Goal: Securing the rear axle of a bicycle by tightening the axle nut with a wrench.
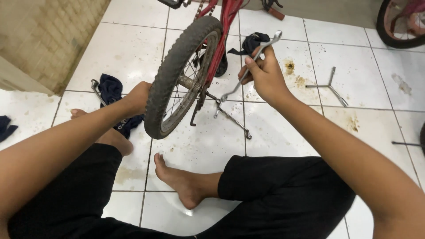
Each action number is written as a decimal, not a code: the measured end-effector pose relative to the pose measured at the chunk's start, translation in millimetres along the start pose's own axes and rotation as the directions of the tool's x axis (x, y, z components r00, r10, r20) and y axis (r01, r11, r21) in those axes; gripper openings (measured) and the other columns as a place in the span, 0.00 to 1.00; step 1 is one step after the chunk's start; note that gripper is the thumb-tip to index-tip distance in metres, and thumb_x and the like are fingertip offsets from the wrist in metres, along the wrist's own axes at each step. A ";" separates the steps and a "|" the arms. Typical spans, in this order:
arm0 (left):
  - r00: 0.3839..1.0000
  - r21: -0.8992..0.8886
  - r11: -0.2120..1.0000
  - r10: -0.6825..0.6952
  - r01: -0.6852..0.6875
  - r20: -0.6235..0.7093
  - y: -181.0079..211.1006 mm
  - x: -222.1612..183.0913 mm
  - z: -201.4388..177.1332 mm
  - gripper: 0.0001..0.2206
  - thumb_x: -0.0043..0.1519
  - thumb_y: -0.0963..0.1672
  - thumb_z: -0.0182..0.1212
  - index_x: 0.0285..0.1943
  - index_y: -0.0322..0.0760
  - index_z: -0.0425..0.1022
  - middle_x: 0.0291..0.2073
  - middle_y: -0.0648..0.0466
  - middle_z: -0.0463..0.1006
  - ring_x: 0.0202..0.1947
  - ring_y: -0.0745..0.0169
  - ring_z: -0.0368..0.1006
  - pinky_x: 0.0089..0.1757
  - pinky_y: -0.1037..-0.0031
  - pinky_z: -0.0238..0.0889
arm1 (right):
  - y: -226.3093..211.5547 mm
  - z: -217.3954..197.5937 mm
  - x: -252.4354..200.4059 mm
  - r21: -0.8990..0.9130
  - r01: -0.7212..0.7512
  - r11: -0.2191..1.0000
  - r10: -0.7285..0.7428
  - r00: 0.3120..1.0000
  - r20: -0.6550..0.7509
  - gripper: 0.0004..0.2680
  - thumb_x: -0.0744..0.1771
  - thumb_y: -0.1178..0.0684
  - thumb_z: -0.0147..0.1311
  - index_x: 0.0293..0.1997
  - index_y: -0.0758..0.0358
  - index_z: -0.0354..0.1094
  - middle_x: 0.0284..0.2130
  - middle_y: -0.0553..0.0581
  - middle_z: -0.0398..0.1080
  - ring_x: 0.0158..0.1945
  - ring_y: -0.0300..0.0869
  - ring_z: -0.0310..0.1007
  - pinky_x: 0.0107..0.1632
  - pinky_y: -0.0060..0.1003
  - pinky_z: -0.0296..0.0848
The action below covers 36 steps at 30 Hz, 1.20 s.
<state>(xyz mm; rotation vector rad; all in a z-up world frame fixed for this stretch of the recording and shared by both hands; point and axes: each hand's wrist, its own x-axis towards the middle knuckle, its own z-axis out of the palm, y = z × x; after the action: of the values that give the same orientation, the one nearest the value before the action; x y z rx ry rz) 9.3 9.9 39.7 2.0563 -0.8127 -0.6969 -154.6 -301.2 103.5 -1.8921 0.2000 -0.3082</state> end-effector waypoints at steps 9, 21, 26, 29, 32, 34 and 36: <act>0.985 0.037 0.985 -0.166 0.168 -0.047 -29.5 11.9 -2.3 0.13 0.62 0.46 0.60 0.36 0.27 0.74 0.21 0.41 0.73 0.27 0.43 0.73 0.38 0.58 0.66 | 54.4 -7.3 22.6 0.386 -0.056 0.921 0.090 0.993 -0.072 0.06 0.74 0.56 0.43 0.55 0.60 0.50 0.25 0.60 0.68 0.29 0.46 0.76 0.29 0.28 0.76; 0.974 -0.166 0.964 -0.220 0.209 -0.053 -31.0 18.1 1.8 0.15 0.63 0.47 0.62 0.32 0.27 0.72 0.20 0.42 0.71 0.26 0.47 0.69 0.38 0.59 0.65 | 154.4 24.9 42.0 0.741 -0.035 0.671 0.250 0.951 -0.182 0.05 0.72 0.58 0.49 0.51 0.58 0.57 0.24 0.64 0.69 0.30 0.54 0.79 0.28 0.31 0.77; 0.969 -0.140 0.963 -0.240 0.231 -0.051 -33.3 20.5 -2.8 0.14 0.63 0.47 0.62 0.31 0.29 0.74 0.18 0.44 0.73 0.24 0.51 0.68 0.37 0.63 0.66 | 152.0 44.3 40.1 0.761 0.034 0.648 0.211 0.952 -0.222 0.05 0.72 0.57 0.49 0.51 0.57 0.57 0.26 0.64 0.70 0.33 0.54 0.79 0.31 0.31 0.79; 0.971 -0.150 0.963 -0.234 0.223 -0.055 -39.1 19.3 0.4 0.15 0.64 0.47 0.62 0.30 0.29 0.74 0.17 0.45 0.73 0.22 0.53 0.68 0.35 0.64 0.66 | 157.8 48.8 38.4 0.776 0.052 0.629 0.207 0.950 -0.232 0.05 0.72 0.57 0.49 0.51 0.56 0.57 0.27 0.62 0.69 0.34 0.51 0.79 0.31 0.29 0.79; 0.975 -0.158 0.966 -0.217 0.206 -0.053 -42.8 21.4 2.4 0.17 0.65 0.48 0.62 0.29 0.29 0.75 0.16 0.45 0.72 0.21 0.54 0.67 0.35 0.65 0.66 | 156.8 51.3 38.6 0.774 0.067 0.630 0.209 0.945 -0.252 0.05 0.72 0.56 0.49 0.52 0.56 0.56 0.27 0.60 0.69 0.34 0.49 0.78 0.31 0.27 0.78; 0.977 -0.172 0.965 -0.209 0.198 -0.049 -41.3 20.2 2.8 0.18 0.66 0.49 0.61 0.30 0.27 0.75 0.16 0.45 0.71 0.21 0.53 0.67 0.35 0.63 0.66 | 155.4 55.6 39.7 0.768 0.071 0.636 0.214 0.941 -0.264 0.06 0.72 0.55 0.49 0.52 0.55 0.56 0.27 0.59 0.69 0.34 0.48 0.78 0.31 0.26 0.78; 0.992 -0.201 0.974 -0.113 0.100 -0.053 -35.5 18.6 3.6 0.16 0.65 0.46 0.62 0.28 0.29 0.74 0.15 0.45 0.72 0.21 0.56 0.67 0.35 0.66 0.66 | 155.8 59.4 39.8 0.768 0.082 0.636 0.204 0.941 -0.269 0.06 0.72 0.54 0.49 0.52 0.54 0.55 0.27 0.58 0.69 0.34 0.48 0.78 0.31 0.26 0.78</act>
<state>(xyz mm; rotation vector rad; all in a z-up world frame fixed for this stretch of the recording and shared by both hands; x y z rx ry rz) 29.4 11.2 4.8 1.9419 -0.5750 -0.7359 -96.5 -311.4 -57.4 -0.9484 0.3032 -0.5684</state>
